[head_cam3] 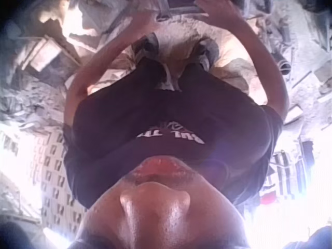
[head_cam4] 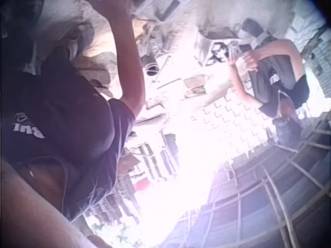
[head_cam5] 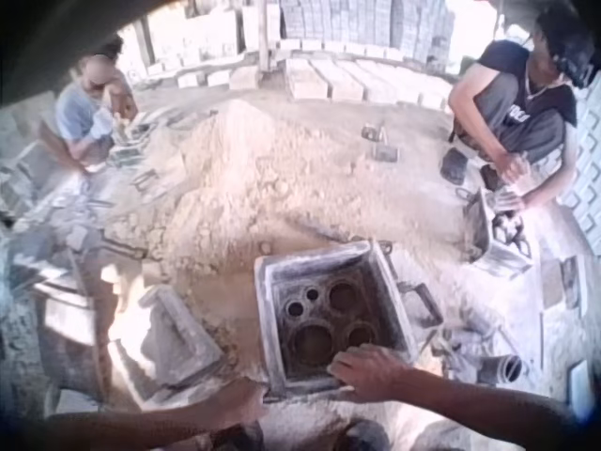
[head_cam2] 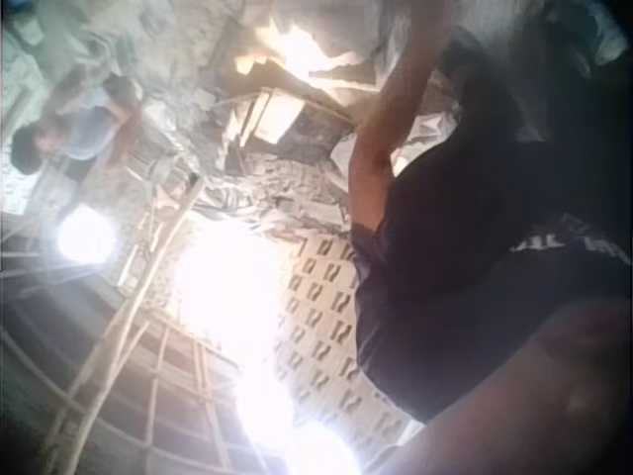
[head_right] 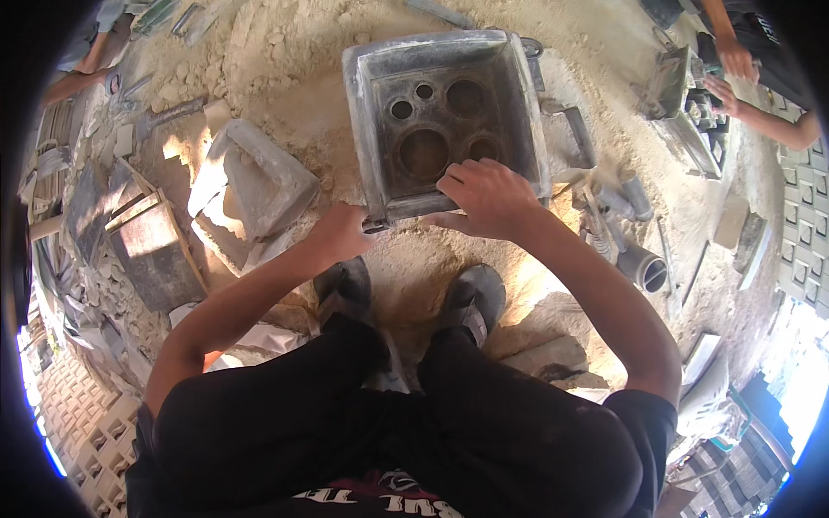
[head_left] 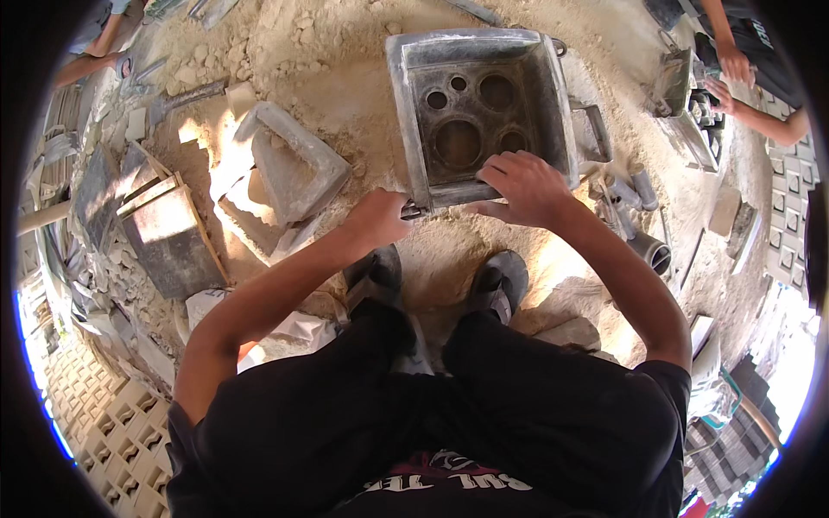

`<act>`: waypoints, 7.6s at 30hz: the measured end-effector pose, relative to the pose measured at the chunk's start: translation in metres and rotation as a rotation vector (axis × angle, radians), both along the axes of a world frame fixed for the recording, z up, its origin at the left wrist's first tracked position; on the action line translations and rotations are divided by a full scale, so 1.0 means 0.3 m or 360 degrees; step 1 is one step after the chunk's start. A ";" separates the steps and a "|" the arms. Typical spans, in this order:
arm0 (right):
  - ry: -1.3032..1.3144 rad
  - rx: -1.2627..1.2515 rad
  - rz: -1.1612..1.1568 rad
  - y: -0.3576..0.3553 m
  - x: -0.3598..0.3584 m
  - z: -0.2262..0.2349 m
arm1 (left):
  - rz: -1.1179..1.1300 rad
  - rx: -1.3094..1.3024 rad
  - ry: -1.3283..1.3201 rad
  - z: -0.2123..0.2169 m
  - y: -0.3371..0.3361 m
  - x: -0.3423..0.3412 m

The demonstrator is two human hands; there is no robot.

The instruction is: The person fills a square mold with sand-like material, compacts it by hand and with a flat tool, and uses a hammer-like tool to tap the sides of the mold.

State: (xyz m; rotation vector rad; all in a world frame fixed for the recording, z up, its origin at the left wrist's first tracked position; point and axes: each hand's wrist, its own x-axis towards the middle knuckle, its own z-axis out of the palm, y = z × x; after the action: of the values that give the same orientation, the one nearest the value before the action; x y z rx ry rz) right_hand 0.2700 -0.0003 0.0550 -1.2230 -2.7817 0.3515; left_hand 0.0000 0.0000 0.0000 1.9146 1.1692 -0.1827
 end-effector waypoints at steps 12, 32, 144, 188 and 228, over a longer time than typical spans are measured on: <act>-0.0030 -0.0003 -0.0014 0.020 0.028 0.009 | -0.0041 -0.1745 -0.0148 -0.151 0.168 0.043; -0.0034 0.0001 -0.0025 0.004 0.016 0.002 | -0.0024 -0.1033 -0.0051 -0.056 0.119 0.053; -0.0088 -0.0108 -0.0943 0.656 0.390 -0.206 | -0.0194 0.1229 0.0043 0.141 0.638 0.337; -0.0571 -0.0552 -0.0346 0.771 0.377 -0.114 | -0.0188 0.1101 0.0024 0.148 0.639 0.319; -0.0423 -0.0298 -0.0333 0.746 0.378 -0.136 | -0.0189 0.1162 -0.0105 0.147 0.638 0.318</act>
State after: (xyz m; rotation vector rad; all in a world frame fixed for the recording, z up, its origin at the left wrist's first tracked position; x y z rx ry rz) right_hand 0.3835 0.2235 0.0142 -1.7034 -2.8472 0.4719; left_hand 0.0954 0.1913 0.0440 2.5980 1.1698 0.2859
